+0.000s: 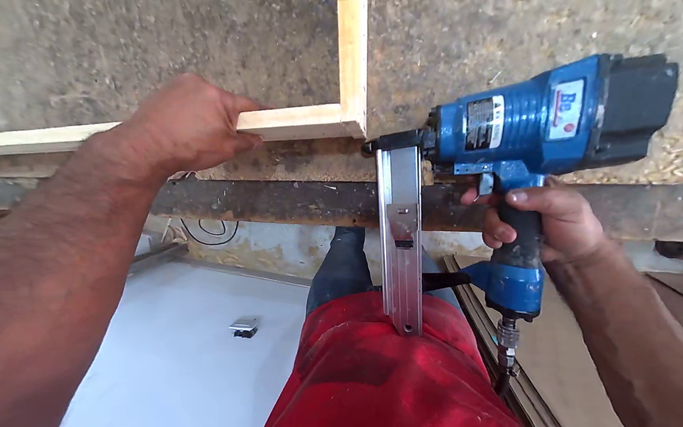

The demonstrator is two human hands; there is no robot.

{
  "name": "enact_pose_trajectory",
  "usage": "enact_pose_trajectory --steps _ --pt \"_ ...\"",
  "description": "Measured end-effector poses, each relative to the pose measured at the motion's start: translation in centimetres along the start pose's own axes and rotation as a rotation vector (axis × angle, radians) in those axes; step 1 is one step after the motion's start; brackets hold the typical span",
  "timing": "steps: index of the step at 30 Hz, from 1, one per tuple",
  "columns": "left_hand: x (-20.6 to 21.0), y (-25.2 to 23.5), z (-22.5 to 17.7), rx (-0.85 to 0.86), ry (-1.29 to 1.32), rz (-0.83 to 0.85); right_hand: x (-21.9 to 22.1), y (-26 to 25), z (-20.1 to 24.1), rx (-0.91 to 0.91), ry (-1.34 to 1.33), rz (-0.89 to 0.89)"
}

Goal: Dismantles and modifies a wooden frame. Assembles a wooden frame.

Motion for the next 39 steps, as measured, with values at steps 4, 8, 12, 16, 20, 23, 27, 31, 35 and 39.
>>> enact_pose_trajectory --steps 4,8,12,16,20,23,27,31,35,39 --pt "-0.1 -0.2 0.2 0.001 0.014 -0.004 0.7 -0.2 -0.6 -0.041 0.016 -0.038" --pt "0.0 -0.3 0.2 -0.018 0.019 0.022 1.1 -0.5 -0.3 -0.085 0.074 -0.094" --pt "-0.3 -0.6 0.0 0.000 -0.012 0.034 1.5 0.3 -1.1 -0.063 0.066 -0.112" --pt "-0.4 -0.5 -0.1 0.029 0.019 0.003 1.5 0.1 -1.3 -0.112 0.042 -0.102" --pt "-0.4 -0.2 -0.3 0.031 0.021 -0.021 1.4 0.3 -0.9 -0.125 0.057 -0.108" --pt "-0.2 -0.2 -0.2 0.031 0.027 -0.037 1.4 0.5 -1.3 -0.120 0.037 -0.101" --pt "-0.1 -0.2 -0.1 0.048 0.023 -0.053 2.5 0.0 -2.5 -0.076 0.008 -0.119" --pt "-0.1 -0.3 -0.1 0.042 0.032 -0.060 3.4 -0.9 -2.8 -0.100 -0.005 -0.114" --pt "-0.2 -0.3 -0.2 0.030 0.044 -0.063 3.6 -1.6 -2.3 -0.115 0.008 -0.126" --pt "-0.1 -0.3 0.0 0.036 0.010 -0.074 3.9 -1.7 -2.3 -0.118 0.024 -0.128"
Point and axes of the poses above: each hand's wrist, its own y-axis away from the middle knuckle, its own x-axis out of the palm, z = x × y, the point moved 8 cm from there along -y, towards the middle knuckle
